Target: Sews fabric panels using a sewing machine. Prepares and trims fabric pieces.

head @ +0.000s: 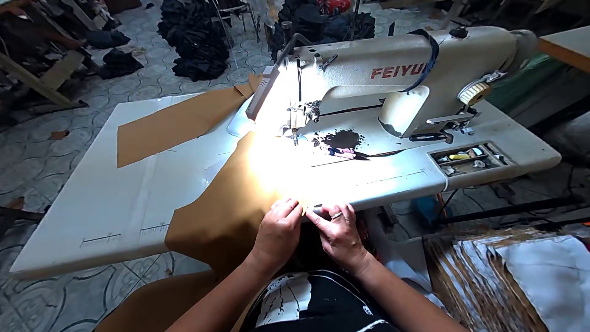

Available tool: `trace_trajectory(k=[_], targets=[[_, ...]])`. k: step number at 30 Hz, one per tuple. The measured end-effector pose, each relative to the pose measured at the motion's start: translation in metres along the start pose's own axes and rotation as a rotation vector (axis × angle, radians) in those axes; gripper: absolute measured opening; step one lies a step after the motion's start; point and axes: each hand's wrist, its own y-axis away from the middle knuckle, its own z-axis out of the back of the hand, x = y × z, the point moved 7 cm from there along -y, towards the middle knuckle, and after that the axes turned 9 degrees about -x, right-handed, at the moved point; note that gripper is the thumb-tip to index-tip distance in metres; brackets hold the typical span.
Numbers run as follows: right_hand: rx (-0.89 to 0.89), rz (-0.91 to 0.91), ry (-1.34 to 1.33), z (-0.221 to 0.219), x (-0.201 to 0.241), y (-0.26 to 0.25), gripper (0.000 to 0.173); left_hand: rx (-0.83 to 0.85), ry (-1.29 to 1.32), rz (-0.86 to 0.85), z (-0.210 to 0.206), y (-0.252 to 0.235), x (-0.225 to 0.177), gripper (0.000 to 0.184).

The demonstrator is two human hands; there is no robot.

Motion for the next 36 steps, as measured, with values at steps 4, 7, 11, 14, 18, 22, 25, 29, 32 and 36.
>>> trace_trajectory(k=[4,7,11,14,18,22,25,29,32,36], targets=[[0.007,-0.008,-0.019,0.001,-0.001,-0.002,0.039,0.002,0.003,-0.003,0.0,0.0,0.0,0.022],[0.036,-0.046,-0.07,0.002,-0.003,-0.008,0.039,0.002,-0.004,-0.004,0.0,0.0,0.001,0.022],[0.046,-0.06,-0.063,0.0,-0.01,-0.025,0.031,0.01,-0.006,-0.015,0.0,0.0,0.0,0.023],[0.117,-0.007,-0.039,-0.006,-0.009,-0.033,0.038,0.059,0.006,-0.023,0.001,-0.003,0.001,0.026],[0.128,0.03,-0.037,-0.004,-0.009,-0.038,0.034,0.08,0.043,0.004,0.007,-0.028,0.022,0.043],[0.143,0.036,-0.035,-0.002,-0.012,-0.04,0.039,0.258,-0.049,0.119,-0.006,-0.044,0.064,0.05],[0.141,0.045,-0.02,0.0,-0.012,-0.041,0.04,0.387,-0.079,0.18,-0.013,-0.039,0.073,0.052],[0.158,0.029,-0.015,-0.003,-0.014,-0.047,0.036,0.382,-0.043,0.18,-0.016,-0.042,0.078,0.053],[0.186,0.012,-0.004,-0.01,-0.019,-0.058,0.038,0.42,-0.026,0.176,-0.025,-0.055,0.088,0.054],[0.278,-0.021,-0.023,-0.021,-0.025,-0.07,0.041,0.484,-0.055,0.168,-0.028,-0.07,0.094,0.052]])
